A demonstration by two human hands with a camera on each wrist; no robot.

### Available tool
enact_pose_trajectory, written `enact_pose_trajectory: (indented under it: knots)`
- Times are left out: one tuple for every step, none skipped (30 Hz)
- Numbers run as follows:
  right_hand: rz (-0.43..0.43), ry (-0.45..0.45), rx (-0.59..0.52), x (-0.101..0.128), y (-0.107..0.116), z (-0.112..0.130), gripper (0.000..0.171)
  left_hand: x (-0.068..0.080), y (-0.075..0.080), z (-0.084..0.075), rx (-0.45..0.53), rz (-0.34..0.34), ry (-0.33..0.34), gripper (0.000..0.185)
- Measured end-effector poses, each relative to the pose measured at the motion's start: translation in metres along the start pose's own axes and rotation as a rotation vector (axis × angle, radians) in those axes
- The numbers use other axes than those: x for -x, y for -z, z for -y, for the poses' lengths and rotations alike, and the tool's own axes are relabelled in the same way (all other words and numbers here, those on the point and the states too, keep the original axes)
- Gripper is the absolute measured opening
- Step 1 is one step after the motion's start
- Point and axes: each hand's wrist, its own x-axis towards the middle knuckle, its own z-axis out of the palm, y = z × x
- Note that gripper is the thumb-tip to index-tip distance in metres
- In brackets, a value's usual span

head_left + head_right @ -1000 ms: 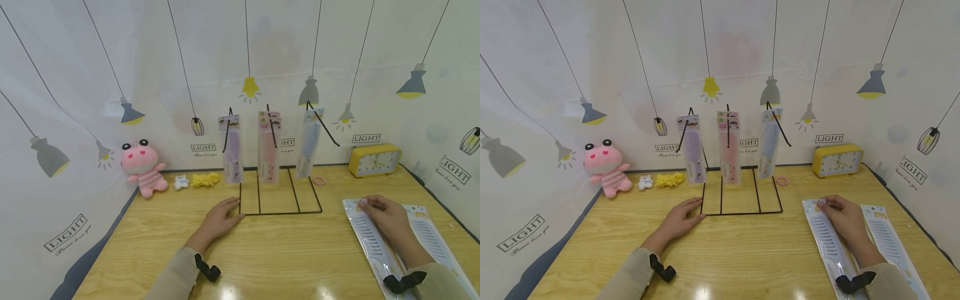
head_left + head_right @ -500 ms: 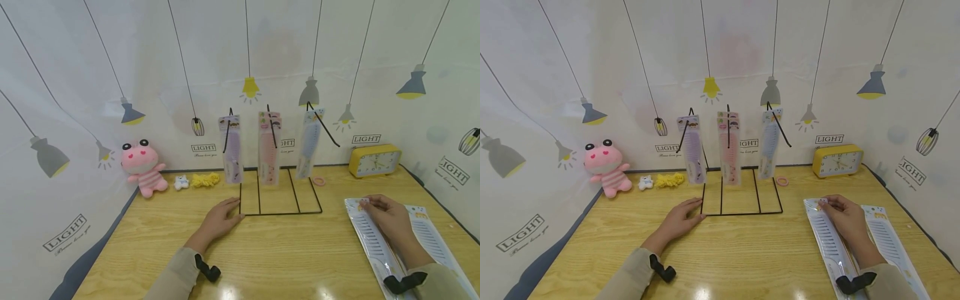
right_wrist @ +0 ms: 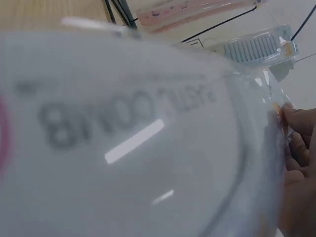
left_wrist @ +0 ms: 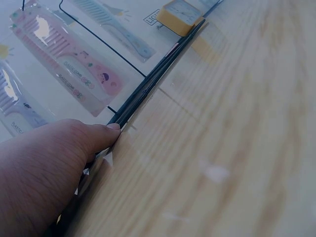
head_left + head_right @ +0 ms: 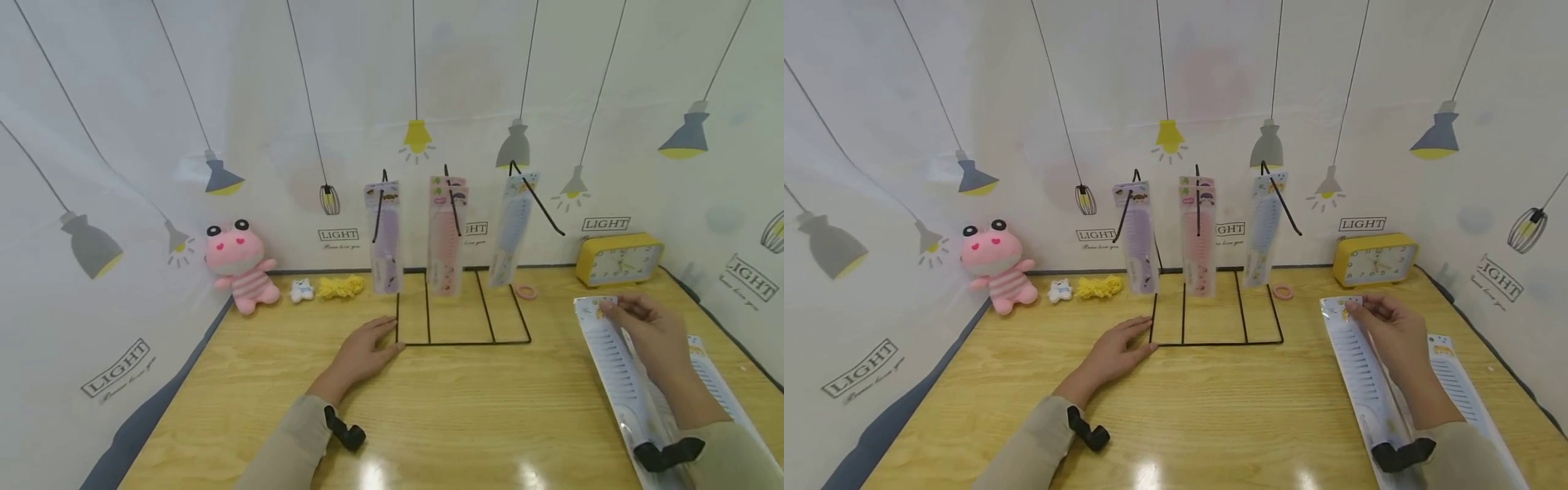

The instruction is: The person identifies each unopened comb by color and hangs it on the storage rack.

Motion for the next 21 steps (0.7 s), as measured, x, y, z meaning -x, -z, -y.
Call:
enact_pose_trajectory:
  knots:
    - [-0.002, 0.014, -0.033, -0.002, 0.001, 0.005, 0.017, -0.001, 0.000, 0.000, -0.001, -0.003, -0.004, 0.065]
    - [-0.002, 0.029, -0.061, -0.003, 0.002, 0.011, 0.015, -0.001, 0.001, -0.001, -0.001, -0.004, -0.005, 0.066]
    - [-0.001, 0.037, -0.099, -0.004, 0.003, 0.016, 0.013, -0.001, 0.001, -0.001, -0.002, -0.004, -0.006, 0.066]
    - [0.002, 0.041, -0.141, -0.004, 0.003, 0.021, 0.012, -0.001, 0.001, -0.001, -0.002, -0.005, -0.008, 0.066]
    - [0.003, 0.046, -0.183, -0.005, 0.004, 0.025, 0.012, -0.001, 0.001, -0.001, -0.002, -0.006, -0.012, 0.065]
    - [0.000, 0.055, -0.216, -0.005, 0.004, 0.030, 0.013, 0.000, 0.002, -0.001, 0.000, -0.006, -0.013, 0.065]
    - [-0.003, 0.063, -0.238, -0.006, 0.004, 0.034, 0.014, 0.000, 0.001, -0.002, -0.001, -0.004, -0.013, 0.065]
    - [-0.010, 0.076, -0.250, -0.006, 0.005, 0.039, 0.015, 0.001, 0.001, -0.002, -0.002, -0.002, -0.010, 0.065]
    - [-0.015, 0.088, -0.303, -0.006, 0.005, 0.043, 0.016, 0.001, 0.001, -0.002, -0.002, -0.002, -0.010, 0.065]
    - [-0.019, 0.106, -0.345, -0.007, 0.005, 0.047, 0.016, 0.002, 0.000, -0.002, -0.002, -0.004, -0.011, 0.065]
    - [-0.022, 0.126, -0.386, -0.007, 0.005, 0.052, 0.016, 0.002, 0.000, -0.002, -0.001, -0.006, -0.011, 0.065]
    - [-0.019, 0.144, -0.443, -0.008, 0.005, 0.057, 0.015, 0.002, 0.000, -0.002, -0.002, -0.007, -0.010, 0.065]
    - [-0.015, 0.163, -0.501, -0.008, 0.005, 0.062, 0.013, 0.002, -0.001, -0.002, -0.004, -0.009, -0.013, 0.064]
    - [-0.008, 0.178, -0.571, -0.009, 0.005, 0.067, 0.012, 0.001, -0.001, -0.001, -0.004, -0.010, -0.014, 0.064]
    - [0.001, 0.192, -0.641, -0.009, 0.005, 0.072, 0.011, 0.001, -0.001, -0.001, -0.003, -0.011, -0.015, 0.064]
    - [0.008, 0.205, -0.678, -0.009, 0.004, 0.078, 0.010, 0.001, -0.001, -0.001, -0.003, -0.011, -0.016, 0.064]
    - [0.018, 0.220, -0.719, -0.009, 0.003, 0.083, 0.010, 0.001, -0.001, -0.001, -0.004, -0.011, -0.016, 0.064]
    - [0.026, 0.236, -0.756, -0.009, 0.002, 0.088, 0.010, 0.000, -0.001, -0.001, -0.004, -0.013, -0.017, 0.064]
    - [0.032, 0.254, -0.775, -0.010, 0.001, 0.092, 0.010, 0.000, -0.001, -0.001, -0.002, -0.013, -0.016, 0.064]
    - [0.042, 0.271, -0.791, -0.010, -0.001, 0.097, 0.010, -0.001, -0.001, -0.001, 0.000, -0.013, -0.015, 0.064]
    - [0.052, 0.293, -0.802, -0.011, -0.002, 0.101, 0.010, -0.001, 0.000, -0.001, 0.000, -0.014, -0.016, 0.064]
